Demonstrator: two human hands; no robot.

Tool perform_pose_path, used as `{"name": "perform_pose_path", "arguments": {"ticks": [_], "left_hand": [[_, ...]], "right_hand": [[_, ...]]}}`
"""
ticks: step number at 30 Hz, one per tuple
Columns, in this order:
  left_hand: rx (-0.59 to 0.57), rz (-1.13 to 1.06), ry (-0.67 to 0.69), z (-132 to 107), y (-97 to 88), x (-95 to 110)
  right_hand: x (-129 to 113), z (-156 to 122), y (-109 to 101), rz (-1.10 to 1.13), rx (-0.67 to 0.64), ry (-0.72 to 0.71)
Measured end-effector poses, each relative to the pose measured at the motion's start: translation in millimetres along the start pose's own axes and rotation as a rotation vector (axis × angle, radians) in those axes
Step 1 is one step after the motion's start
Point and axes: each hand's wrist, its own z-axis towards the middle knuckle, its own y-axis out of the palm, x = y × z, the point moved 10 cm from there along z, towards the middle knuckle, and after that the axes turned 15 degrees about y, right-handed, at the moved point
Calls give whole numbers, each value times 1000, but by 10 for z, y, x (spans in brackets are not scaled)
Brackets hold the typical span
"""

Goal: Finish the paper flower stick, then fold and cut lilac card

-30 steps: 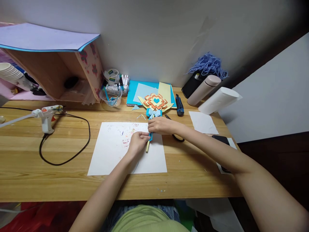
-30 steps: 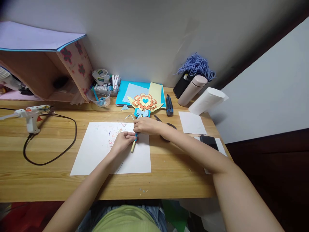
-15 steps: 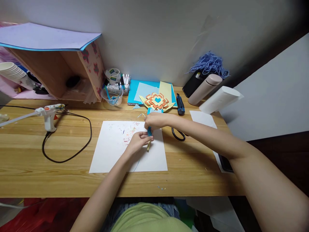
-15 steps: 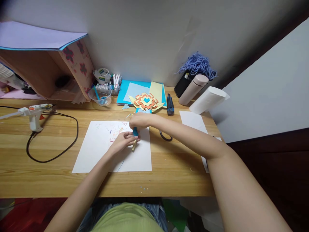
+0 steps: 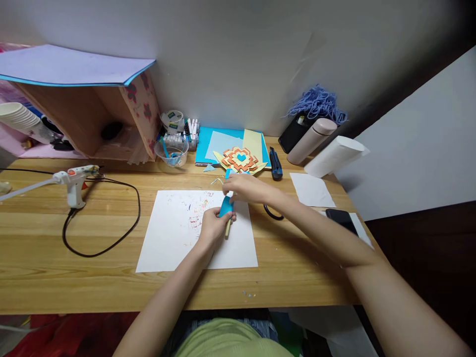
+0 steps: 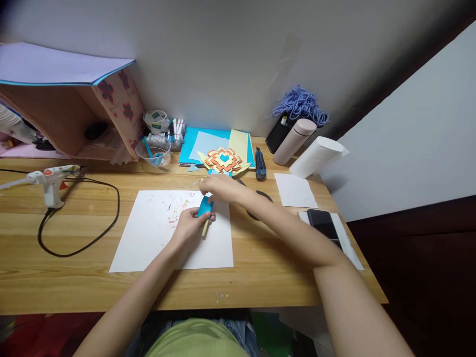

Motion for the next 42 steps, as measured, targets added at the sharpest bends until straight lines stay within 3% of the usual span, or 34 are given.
{"name": "perform_pose_path", "arguments": {"ticks": [2, 3, 5, 8, 12, 20, 35, 42], "left_hand": [[24, -92, -41, -25, -3, -40], [38, -131, -64, -38, -3, -63], [46, -180, -92, -58, 15, -90], [24, -192, -75, -68, 58, -79], [3, -208, -26, -75, 99, -41], [-14, -339, -48, -96, 150, 93], [-123, -442, -2, -84, 190, 266], [-118, -347, 9, -93, 159, 218]], "right_hand": [[355, -232, -89, 262, 218, 303], [562, -386, -23, 408, 280, 482], [745, -587, 383, 778, 163, 674], [682, -645, 886, 1335, -8, 726], [582, -537, 1003, 1665, 25, 701], [561, -557, 728, 1694, 243, 654], [451, -585, 417, 1701, 351, 524], [524, -557, 327, 1681, 413, 506]]}}
